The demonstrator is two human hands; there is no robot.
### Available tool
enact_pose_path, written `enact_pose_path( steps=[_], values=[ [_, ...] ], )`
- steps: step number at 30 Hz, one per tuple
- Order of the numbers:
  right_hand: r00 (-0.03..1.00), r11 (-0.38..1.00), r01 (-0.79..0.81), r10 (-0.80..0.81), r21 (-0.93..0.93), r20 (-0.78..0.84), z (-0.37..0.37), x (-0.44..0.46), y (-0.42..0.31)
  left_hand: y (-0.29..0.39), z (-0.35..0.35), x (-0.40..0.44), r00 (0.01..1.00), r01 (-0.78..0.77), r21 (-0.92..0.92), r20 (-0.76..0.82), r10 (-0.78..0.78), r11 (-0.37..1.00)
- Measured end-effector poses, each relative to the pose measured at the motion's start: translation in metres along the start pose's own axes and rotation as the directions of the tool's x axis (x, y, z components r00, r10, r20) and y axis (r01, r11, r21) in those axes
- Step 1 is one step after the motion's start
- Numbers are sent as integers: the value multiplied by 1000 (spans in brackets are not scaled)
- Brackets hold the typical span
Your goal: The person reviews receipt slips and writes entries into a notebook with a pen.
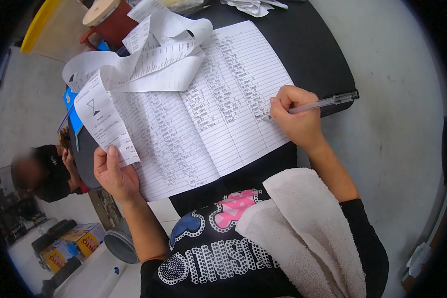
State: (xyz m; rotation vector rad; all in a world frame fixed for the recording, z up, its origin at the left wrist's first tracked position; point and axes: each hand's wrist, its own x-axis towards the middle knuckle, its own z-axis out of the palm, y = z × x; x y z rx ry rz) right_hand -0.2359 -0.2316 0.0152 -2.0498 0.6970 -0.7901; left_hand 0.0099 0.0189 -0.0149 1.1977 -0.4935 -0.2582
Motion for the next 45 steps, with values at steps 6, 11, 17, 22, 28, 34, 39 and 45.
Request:
enact_pose_path(
  steps=[6, 11, 17, 22, 28, 34, 39, 45],
  values=[
    [1000, 1000, 7, -7, -9, 0, -1, 0, 1, 0, 1, 1, 1000, -3, -12, 9, 4, 1000],
    [1000, 1000, 17, -17, 9, -14, -1, 1, 0, 2, 1, 1, 1000, 11, -17, 0, -11, 1000],
    [998, 998, -67, 67, 19, 8, -4, -1, -1, 6, 3, -1, 998, 53, -25, 21, -52, 998],
    [998, 999, -41, 42, -14, 44, -6, -2, 1, 5, 4, -1, 999, 51, -25, 20, -51, 998],
    [999, 999, -46, 46, 5, 21, -5, 0, 1, 0, 2, 1, 1000, -3, -8, 1, 3, 1000],
    [998, 999, -53, 53, 9, 29, -5, 0, 2, -1, -1, 1, 1000, -8, 2, 19, 8, 1000],
    [999, 999, -36, 36, 4, 13, -6, 0, 3, -1, -1, 1, 1000, -2, -3, 9, 2, 1000],
    [998, 998, -58, 59, 18, -36, -9, 1, 8, -2, 0, 2, 1000, -4, -9, 0, 4, 1000]
  ],
)
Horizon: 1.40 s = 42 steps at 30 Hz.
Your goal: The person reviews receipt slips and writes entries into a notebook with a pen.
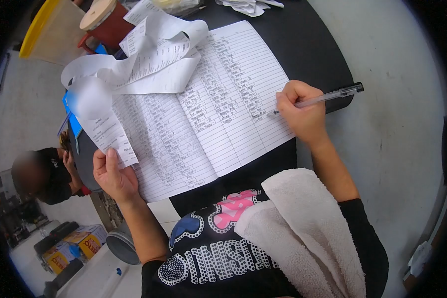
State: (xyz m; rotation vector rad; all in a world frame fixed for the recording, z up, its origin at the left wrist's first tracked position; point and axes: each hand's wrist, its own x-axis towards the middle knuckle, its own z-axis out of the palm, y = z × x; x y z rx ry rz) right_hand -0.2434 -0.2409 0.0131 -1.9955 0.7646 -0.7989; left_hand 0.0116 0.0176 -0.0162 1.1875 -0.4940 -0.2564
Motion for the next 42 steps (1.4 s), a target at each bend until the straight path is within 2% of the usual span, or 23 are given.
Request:
enact_pose_path(
  steps=[7, 10, 13, 16, 18, 19, 21, 23, 24, 27, 36, 42],
  values=[
    [999, 999, -38, 38, 37, -3, 2, 1, -2, -2, 0, 0, 1000, -4, 2, -18, 4, 1000],
    [1000, 999, -11, 11, -40, 10, 1, 1, -1, 0, 0, 0, 1000, 4, 3, -18, -4, 1000],
    [1000, 999, 29, -29, -14, 9, 0, 1, 2, 0, -1, 0, 1000, 8, -11, -12, -8, 1000],
    [997, 993, -66, 70, 100, -35, -1, 3, 2, 0, 5, -1, 998, 56, -35, -18, -57, 998],
    [986, 984, -160, 163, 76, -36, -2, 1, 2, 11, 15, -5, 994, 99, -6, -50, -99, 995],
    [987, 989, -149, 148, -2, -65, 1, 1, -3, 6, 12, -3, 996, 16, 46, -87, -12, 999],
    [991, 993, -119, 118, -3, -60, 1, 2, 5, 10, 16, -4, 989, 61, 89, -136, -48, 994],
    [971, 950, -224, 236, 217, -30, 3, 2, 1, 12, 20, -3, 987, 81, -25, -141, -83, 996],
    [983, 967, -173, 182, 187, -28, 1, 2, 6, 12, 18, -5, 995, 65, -41, -74, -68, 997],
    [985, 947, -163, 171, 278, -5, 4, 3, 5, 15, 21, -4, 992, 103, -114, -59, -110, 988],
    [986, 950, -154, 164, 270, -16, 4, 2, 13, 15, 16, -4, 991, 131, -71, -9, -132, 989],
    [988, 952, -148, 156, 267, -8, 4, 2, 8, 17, 21, -1, 998, 64, -101, 27, -62, 993]
  ],
)
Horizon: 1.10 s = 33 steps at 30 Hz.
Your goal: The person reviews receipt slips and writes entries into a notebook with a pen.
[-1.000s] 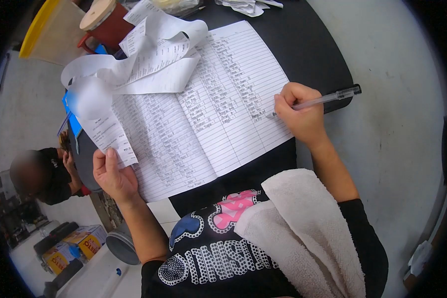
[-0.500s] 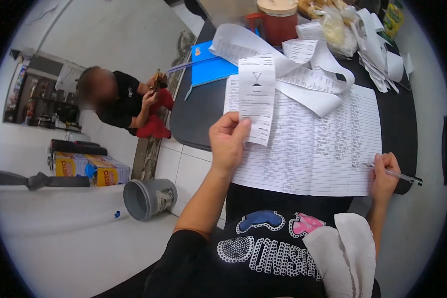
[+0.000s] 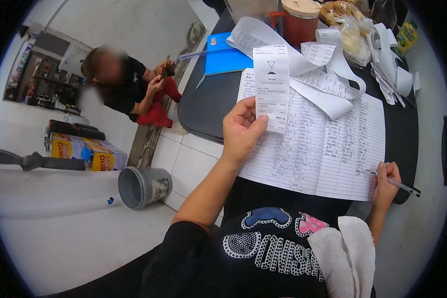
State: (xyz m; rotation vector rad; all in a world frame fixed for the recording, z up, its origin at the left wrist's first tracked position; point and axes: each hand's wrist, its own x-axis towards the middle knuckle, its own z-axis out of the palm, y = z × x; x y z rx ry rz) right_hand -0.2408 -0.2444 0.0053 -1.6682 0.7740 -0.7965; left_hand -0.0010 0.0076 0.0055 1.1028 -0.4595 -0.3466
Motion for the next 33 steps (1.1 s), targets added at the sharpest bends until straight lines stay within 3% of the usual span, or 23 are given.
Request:
enact_pose_path(
  steps=[9, 18, 21, 30, 33],
  values=[
    [999, 999, 31, -31, 22, 32, -3, 0, 5, 1, 7, 1, 995, -89, -16, -49, 88, 996],
    [999, 999, 25, -26, 30, 31, -4, -1, 5, 4, 3, -5, 1000, 5, 123, 0, -5, 992],
    [999, 998, 25, -27, 51, 30, -4, -1, 7, -2, -3, -3, 1000, 3, 95, 4, -3, 995],
    [1000, 998, 16, -17, 59, 25, -3, -2, 3, -4, -10, -1, 993, -82, 138, 97, 69, 987],
    [998, 995, 35, -39, 94, 39, -3, -1, 7, -4, -6, 0, 993, -115, 138, 50, 109, 984]
  ],
)
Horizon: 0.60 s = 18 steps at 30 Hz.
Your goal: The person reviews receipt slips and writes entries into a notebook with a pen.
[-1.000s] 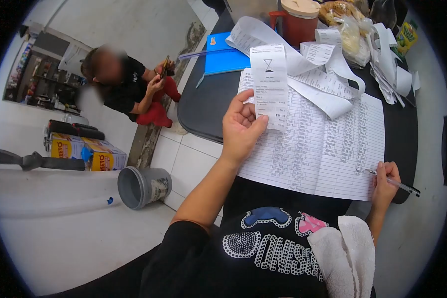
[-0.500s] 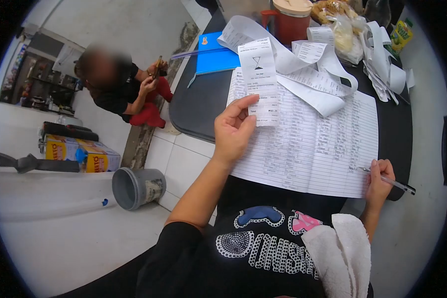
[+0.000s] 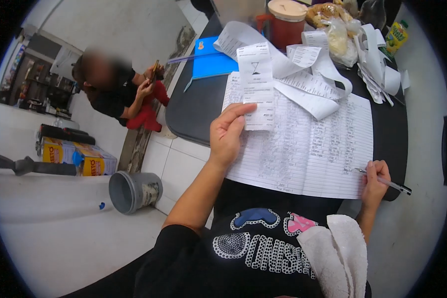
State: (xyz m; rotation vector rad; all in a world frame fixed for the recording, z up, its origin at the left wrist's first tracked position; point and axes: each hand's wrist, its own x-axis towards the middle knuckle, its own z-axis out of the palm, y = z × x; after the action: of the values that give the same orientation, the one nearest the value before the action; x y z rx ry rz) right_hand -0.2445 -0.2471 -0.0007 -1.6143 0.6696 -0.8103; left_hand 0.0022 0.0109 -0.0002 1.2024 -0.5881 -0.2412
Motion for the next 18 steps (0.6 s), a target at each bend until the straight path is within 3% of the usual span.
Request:
enact_pose_path(
  steps=[1, 4, 7, 12, 14, 18],
  values=[
    [1000, 1000, 14, -14, 13, 3, -1, 1, -1, 0, 1, 0, 1000, 13, -6, -11, -13, 1000],
    [987, 988, -152, 153, 27, -46, 6, 3, -21, 0, 0, -2, 999, 33, -27, -27, -34, 999],
    [955, 954, -294, 296, -57, 24, 11, 13, -41, 0, -1, -2, 998, 40, -83, -35, -43, 996],
    [960, 938, -273, 279, -215, -2, 18, 25, -40, 2, 1, -1, 997, 71, -237, -13, -76, 969],
    [960, 937, -272, 279, -220, -1, 23, 27, -43, 1, 2, -2, 998, 49, -127, -37, -55, 991],
    [999, 835, -17, 35, -550, 23, 18, 30, -47, 18, 3, -10, 996, -73, 28, -52, 75, 997]
  ],
)
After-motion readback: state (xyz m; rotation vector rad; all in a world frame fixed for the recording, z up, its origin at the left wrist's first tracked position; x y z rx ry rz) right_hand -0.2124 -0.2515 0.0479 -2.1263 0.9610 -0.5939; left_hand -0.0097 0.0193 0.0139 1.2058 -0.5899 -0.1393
